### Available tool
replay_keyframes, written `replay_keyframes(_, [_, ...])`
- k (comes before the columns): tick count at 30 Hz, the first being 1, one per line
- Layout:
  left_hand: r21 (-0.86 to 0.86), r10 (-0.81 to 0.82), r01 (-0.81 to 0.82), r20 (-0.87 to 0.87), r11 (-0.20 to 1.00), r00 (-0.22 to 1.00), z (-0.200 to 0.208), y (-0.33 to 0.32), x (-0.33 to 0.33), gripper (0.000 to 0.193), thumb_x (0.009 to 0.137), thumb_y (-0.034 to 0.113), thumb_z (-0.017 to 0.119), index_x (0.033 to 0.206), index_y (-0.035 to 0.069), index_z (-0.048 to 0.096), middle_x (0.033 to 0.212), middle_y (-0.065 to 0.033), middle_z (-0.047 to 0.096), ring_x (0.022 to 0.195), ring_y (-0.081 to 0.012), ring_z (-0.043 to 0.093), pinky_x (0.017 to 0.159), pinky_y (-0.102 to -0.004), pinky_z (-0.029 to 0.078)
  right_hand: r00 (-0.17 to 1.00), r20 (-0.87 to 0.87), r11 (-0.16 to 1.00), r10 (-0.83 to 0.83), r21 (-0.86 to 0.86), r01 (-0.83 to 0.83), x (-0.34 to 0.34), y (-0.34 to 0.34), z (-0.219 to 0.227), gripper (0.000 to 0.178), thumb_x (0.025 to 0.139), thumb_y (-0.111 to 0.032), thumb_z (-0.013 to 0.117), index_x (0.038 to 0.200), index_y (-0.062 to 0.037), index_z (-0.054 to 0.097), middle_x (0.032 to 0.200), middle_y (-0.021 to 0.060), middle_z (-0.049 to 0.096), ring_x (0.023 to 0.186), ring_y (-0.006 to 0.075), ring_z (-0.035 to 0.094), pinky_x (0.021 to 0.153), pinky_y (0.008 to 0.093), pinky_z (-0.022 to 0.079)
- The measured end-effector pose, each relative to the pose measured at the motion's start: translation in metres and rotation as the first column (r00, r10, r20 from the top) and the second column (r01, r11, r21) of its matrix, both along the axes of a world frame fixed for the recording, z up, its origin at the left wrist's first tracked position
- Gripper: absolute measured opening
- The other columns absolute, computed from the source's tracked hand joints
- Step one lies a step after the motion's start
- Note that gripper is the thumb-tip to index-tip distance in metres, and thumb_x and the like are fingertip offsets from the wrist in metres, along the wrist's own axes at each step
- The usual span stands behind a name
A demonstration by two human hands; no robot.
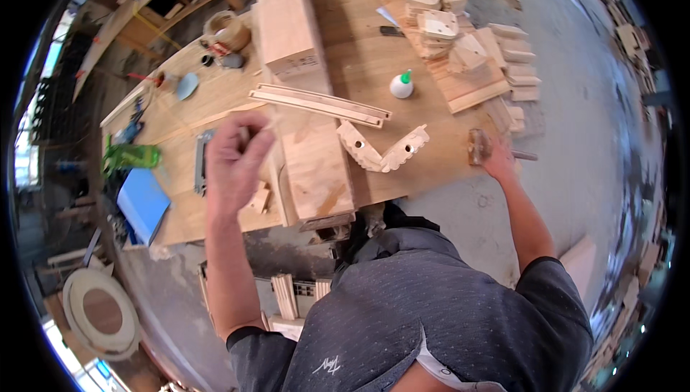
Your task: The person assembles a wooden decorative piece by applying glue to pre-drilled holes in a carved wooden base and inserting small wooden dowels. They use a hammer to tap the dowels into place and a pneumatic nail gun to secure the components. The person handles various wooden parts, including a large flat board and multiple small dowels, within a workshop environment.
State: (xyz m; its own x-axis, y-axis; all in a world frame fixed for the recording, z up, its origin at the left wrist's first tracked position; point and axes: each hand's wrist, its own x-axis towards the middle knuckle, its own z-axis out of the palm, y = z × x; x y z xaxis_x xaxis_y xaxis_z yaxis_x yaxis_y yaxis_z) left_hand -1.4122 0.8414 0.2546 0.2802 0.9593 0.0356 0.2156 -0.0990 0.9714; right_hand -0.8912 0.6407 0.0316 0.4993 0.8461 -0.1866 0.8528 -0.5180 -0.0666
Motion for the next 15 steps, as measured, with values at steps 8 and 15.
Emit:
replay_keyframes(8, [0.186,-0.166,0.261,-0.410,0.947,0.897,0.032,-0.039,0.075,0.009,0.094,0.005,0.069,0.100,0.000,0.067,0.077,-0.0073,0.059,0.068,-0.0173,0.053,0.063,-0.0314,0.045,0.992,0.016,0.989,0.126,-0.078,-0.124,0.050,-0.023,-0.040,0.044,0.082,-0.012,0.068,0.125,-0.0107,0.056,0.125,0.0155,0.056,0.121,0.0390,0.054,0.102,0.0535,0.042])
replay_keyframes(15, [0.143,-0.223,0.347,-0.534,0.927,0.816,0.041,-0.038,0.090,0.009,0.093,0.006,0.064,0.097,-0.002,0.064,0.087,-0.0157,0.064,0.076,-0.0310,0.061,0.070,-0.0396,0.049,0.994,0.030,0.989,0.102,0.102,-0.104,0.035,-0.055,-0.060,0.042,0.090,-0.012,0.063,0.131,-0.0097,0.056,0.125,0.0197,0.056,0.119,0.0422,0.054,0.099,0.0548,0.045])
